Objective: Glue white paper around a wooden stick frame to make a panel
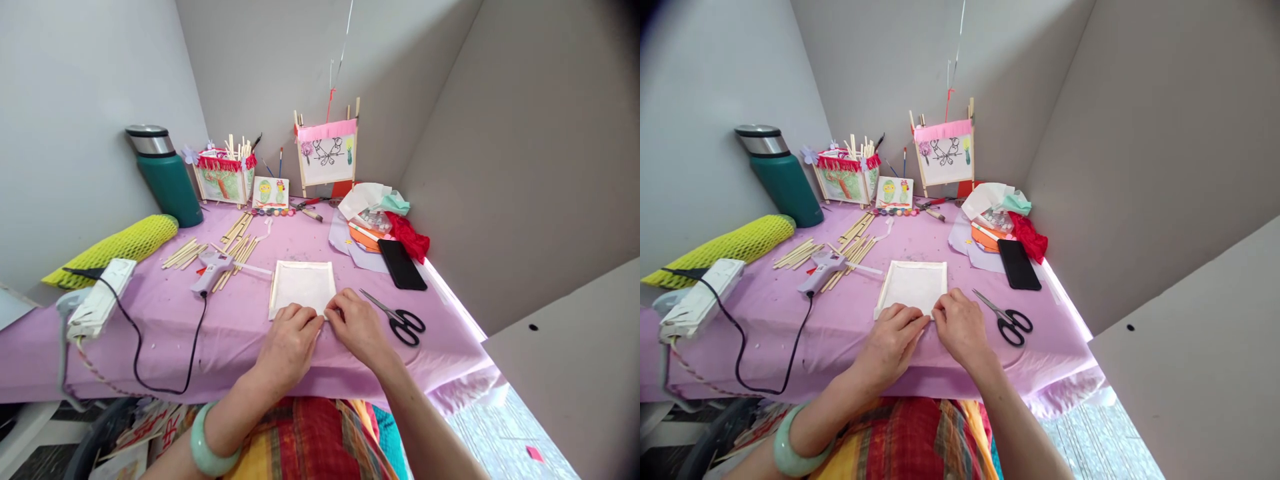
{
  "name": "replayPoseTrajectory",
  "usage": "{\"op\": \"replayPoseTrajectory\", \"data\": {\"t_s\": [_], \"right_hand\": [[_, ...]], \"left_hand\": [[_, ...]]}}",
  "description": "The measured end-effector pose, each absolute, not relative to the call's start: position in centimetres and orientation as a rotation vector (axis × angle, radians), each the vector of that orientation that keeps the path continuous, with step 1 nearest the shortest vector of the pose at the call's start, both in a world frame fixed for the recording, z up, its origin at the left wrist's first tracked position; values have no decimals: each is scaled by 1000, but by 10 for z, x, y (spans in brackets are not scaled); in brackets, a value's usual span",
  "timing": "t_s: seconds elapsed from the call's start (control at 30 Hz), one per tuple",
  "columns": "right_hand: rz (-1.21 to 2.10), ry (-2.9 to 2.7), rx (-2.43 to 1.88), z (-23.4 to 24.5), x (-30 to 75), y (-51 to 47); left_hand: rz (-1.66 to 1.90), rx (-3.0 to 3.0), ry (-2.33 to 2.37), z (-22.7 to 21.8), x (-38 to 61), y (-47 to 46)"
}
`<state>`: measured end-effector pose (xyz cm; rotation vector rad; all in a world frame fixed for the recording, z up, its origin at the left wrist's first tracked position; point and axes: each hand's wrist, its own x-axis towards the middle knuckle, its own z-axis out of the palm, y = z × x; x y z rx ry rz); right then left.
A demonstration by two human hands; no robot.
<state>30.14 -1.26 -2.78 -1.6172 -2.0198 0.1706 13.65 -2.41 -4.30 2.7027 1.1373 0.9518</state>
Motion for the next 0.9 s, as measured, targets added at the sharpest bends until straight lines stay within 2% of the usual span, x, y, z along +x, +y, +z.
{"op": "replayPoseTrajectory", "data": {"t_s": [0.17,0.33,0.47,0.57,0.7,0.83,0.9], "right_hand": [[307,-1889,-1408,-23,331,-28],[-212,-1769,-1755,-37,397,-49],[-301,-1934,-1840,-50,421,-53],[-279,-2019,-1890,-43,419,-52],[38,-1992,-1954,-18,416,-55],[602,-1799,-1698,-6,417,-67],[764,-1771,-1590,-8,417,-72]], "left_hand": [[900,2711,1132,-43,136,-22],[893,2729,1135,-39,138,-20],[922,2734,1131,-39,138,-14],[976,2701,1096,-42,137,-9],[1027,2645,1066,-45,136,-5],[1040,2633,1061,-45,137,-5],[1036,2626,1062,-44,136,-5]]}}
